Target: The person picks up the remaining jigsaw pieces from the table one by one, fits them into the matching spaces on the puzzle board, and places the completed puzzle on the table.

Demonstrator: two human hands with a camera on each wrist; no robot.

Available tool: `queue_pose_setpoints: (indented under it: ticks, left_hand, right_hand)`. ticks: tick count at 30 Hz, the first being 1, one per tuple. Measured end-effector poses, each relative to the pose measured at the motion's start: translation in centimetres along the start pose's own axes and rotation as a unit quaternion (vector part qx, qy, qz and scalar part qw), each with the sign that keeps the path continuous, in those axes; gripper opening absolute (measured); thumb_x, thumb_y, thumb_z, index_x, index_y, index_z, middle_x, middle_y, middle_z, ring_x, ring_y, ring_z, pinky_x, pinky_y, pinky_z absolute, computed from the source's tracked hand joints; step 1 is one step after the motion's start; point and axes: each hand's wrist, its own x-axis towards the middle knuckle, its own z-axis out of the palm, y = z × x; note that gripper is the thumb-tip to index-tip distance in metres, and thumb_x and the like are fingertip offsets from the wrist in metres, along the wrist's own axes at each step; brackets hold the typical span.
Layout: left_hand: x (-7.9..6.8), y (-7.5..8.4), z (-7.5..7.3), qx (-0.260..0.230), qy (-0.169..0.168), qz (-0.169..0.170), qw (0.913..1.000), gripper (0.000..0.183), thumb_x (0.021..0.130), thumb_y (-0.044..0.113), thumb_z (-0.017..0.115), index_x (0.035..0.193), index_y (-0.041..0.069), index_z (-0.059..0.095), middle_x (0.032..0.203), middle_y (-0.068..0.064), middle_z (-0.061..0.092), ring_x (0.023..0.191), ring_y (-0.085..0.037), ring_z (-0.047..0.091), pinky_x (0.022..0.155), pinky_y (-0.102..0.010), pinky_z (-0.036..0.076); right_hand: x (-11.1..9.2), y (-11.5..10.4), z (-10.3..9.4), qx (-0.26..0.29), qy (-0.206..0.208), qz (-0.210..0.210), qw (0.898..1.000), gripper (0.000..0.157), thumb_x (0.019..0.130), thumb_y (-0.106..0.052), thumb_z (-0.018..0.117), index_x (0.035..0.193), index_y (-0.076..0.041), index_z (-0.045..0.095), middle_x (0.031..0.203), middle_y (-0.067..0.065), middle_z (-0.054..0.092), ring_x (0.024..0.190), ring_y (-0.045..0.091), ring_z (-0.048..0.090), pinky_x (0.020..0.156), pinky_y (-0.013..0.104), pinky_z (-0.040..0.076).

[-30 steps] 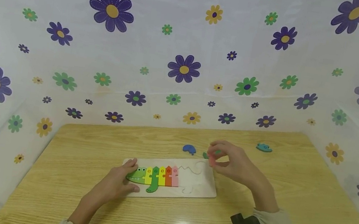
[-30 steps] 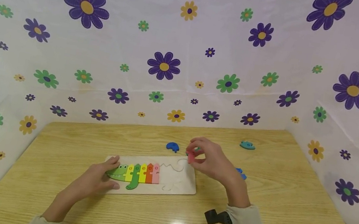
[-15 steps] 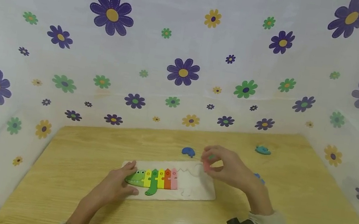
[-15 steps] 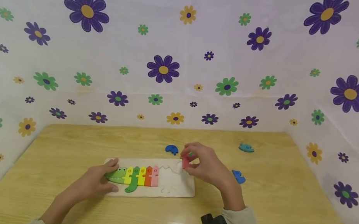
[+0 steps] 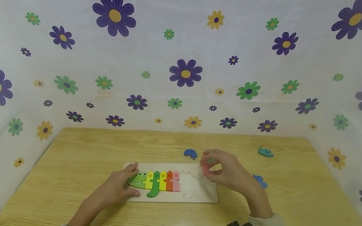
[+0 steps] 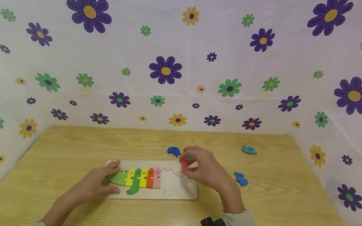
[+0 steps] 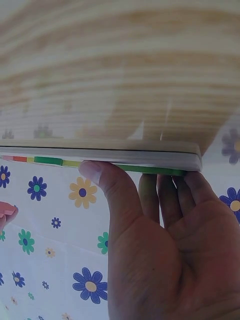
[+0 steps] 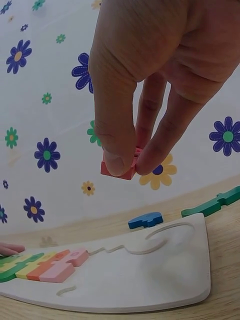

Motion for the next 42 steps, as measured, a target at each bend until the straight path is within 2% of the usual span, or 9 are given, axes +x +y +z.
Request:
queue_pose_setpoints:
  ticks: [12,22,30,38,42]
  left_hand:
    - [0.2,0.3,-0.3,0.0,-0.002,-0.012,0.9999,0.076,0.087,0.018,0.083,0.149,-0.007,0.047,0.164,-0.021,0.029,0.152,-0.039,0.024,0.122,-0.054,0.023]
    - [0.2,0.3,-0.2,-0.003,-0.001,-0.004,1.0,0.076,0.087,0.016,0.083,0.148,-0.009,0.046,0.163,-0.024,0.029,0.152,-0.041,0.025,0.122,-0.054,0.023]
    - [0.1,0.3,-0.2,-0.007,-0.007,-0.004,0.9999,0.076,0.087,0.016,0.083,0.149,-0.008,0.045,0.163,-0.023,0.029,0.152,-0.04,0.025,0.122,-0.054,0.024]
    - [0.0,0.3,-0.1,-0.009,-0.007,-0.005,0.9999,0.076,0.087,0.017,0.082,0.149,-0.008,0.045,0.163,-0.023,0.029,0.152,-0.04,0.024,0.122,-0.054,0.023]
    - [0.0,0.2,-0.1,-0.005,-0.006,-0.002,1.0,0.076,0.087,0.017,0.083,0.148,-0.009,0.047,0.163,-0.024,0.03,0.151,-0.041,0.026,0.122,-0.054,0.024]
  right_hand:
    - [0.6,-0.1,0.2,-0.01,-0.01,-0.001,1.0,0.026,0.087,0.007,0.075,0.108,-0.006,0.069,0.129,0.019,0.062,0.096,0.027,0.072,0.075,0.025,0.062]
    - [0.8,-0.5,0.7,-0.007,-0.011,0.005,1.0,0.029,0.086,0.008,0.077,0.112,-0.001,0.07,0.128,0.022,0.062,0.098,0.028,0.071,0.077,0.026,0.062]
    - [0.8,-0.5,1.4,-0.012,-0.013,0.016,1.0,0.028,0.086,0.006,0.078,0.113,-0.001,0.071,0.128,0.021,0.063,0.098,0.027,0.07,0.078,0.025,0.062]
    - [0.9,-0.4,1.8,-0.015,-0.012,0.003,1.0,0.028,0.086,0.006,0.078,0.111,-0.003,0.071,0.126,0.017,0.063,0.098,0.026,0.072,0.078,0.023,0.061]
    - [0.9,-0.4,2.1,-0.007,-0.015,0.002,1.0,0.027,0.086,0.007,0.078,0.112,0.0,0.071,0.128,0.019,0.062,0.099,0.027,0.072,0.078,0.024,0.061]
